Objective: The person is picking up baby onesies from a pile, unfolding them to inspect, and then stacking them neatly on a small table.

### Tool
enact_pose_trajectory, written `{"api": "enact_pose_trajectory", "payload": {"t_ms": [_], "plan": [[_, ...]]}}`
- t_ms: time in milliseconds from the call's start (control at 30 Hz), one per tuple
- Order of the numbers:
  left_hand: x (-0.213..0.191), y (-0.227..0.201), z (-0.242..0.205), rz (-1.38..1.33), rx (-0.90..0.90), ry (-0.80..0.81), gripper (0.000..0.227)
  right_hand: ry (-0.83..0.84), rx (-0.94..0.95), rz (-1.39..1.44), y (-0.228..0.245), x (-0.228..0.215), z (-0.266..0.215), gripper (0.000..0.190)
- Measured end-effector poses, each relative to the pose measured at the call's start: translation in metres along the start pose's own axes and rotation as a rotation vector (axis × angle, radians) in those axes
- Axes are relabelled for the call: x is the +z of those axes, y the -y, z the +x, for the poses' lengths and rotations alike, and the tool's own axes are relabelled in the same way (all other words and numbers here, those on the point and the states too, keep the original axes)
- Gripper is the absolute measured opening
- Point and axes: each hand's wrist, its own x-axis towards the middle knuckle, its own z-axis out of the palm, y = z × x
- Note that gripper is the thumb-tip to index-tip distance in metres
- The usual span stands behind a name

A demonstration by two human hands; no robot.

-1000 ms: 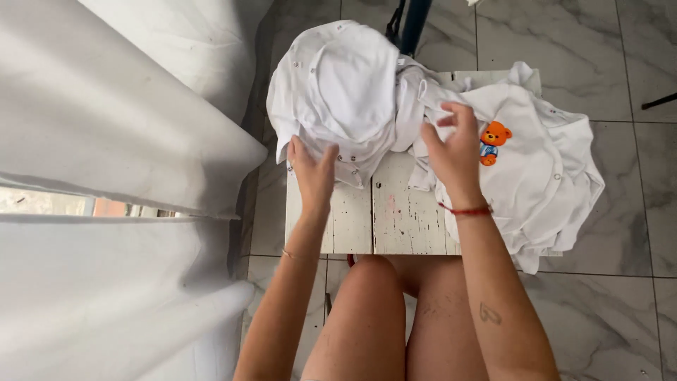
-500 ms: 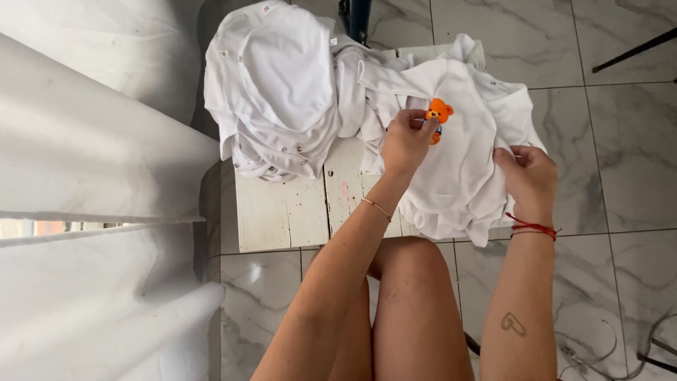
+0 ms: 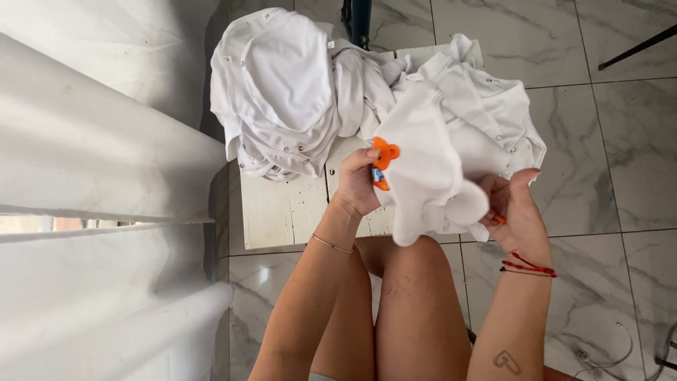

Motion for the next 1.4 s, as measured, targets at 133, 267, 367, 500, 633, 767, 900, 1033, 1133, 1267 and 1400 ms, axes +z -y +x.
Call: {"api": "enact_pose_trajectory", "payload": {"t_ms": [133, 267, 367, 500, 633, 767, 900, 1033, 1133, 1267, 1400], "plan": [[0.032, -0.013, -0.057, 0.153, 0.082, 0.04, 0.036, 0.14, 0.287, 0.043, -0.006, 0.052, 0.0, 0.084], [0.039, -0.03, -0.102, 0.277, 0.169, 0.139, 0.048, 0.219, 0.289, 0.25, -0.024, 0.082, -0.002, 0.082], [0.048, -0.05, -0.142, 0.377, 0.244, 0.145, 0.051, 0.131, 0.08, 0.26, -0.01, 0.108, -0.022, 0.079], [0.051, -0.07, -0.178, 0.516, 0.432, 0.086, 0.037, -0.109, -0.266, 0.096, 0.01, 0.128, -0.046, 0.048], [0.062, -0.077, -0.214, 0.794, 0.791, -0.021, 0.027, -0.271, -0.433, -0.467, -0.034, 0.049, -0.033, 0.036], [0.063, -0.086, -0.218, 1.083, 0.881, -0.279, 0.019, -0.271, -0.417, -0.574, 0.014, 0.094, -0.044, 0.044], [0.03, -0.113, -0.17, 1.294, 0.808, -0.496, 0.024, -0.375, -0.217, -0.584, -0.002, 0.109, 0.034, 0.062], [-0.019, -0.096, -0.133, 1.622, 0.939, -0.806, 0.033, -0.3, -0.182, -0.401, -0.064, 0.064, 0.125, 0.032], [-0.026, -0.071, -0.135, 1.809, 0.932, -0.841, 0.021, -0.364, -0.25, -0.929, -0.073, 0.057, 0.115, 0.029], [-0.068, -0.035, -0.136, 1.996, 0.45, -0.747, 0.035, -0.352, -0.411, -0.977, -0.069, 0.105, 0.055, 0.019], [-0.078, -0.045, -0.138, 1.811, 0.262, -0.76, 0.018, -0.074, -0.196, -0.849, -0.082, 0.14, 0.031, 0.016]]}}
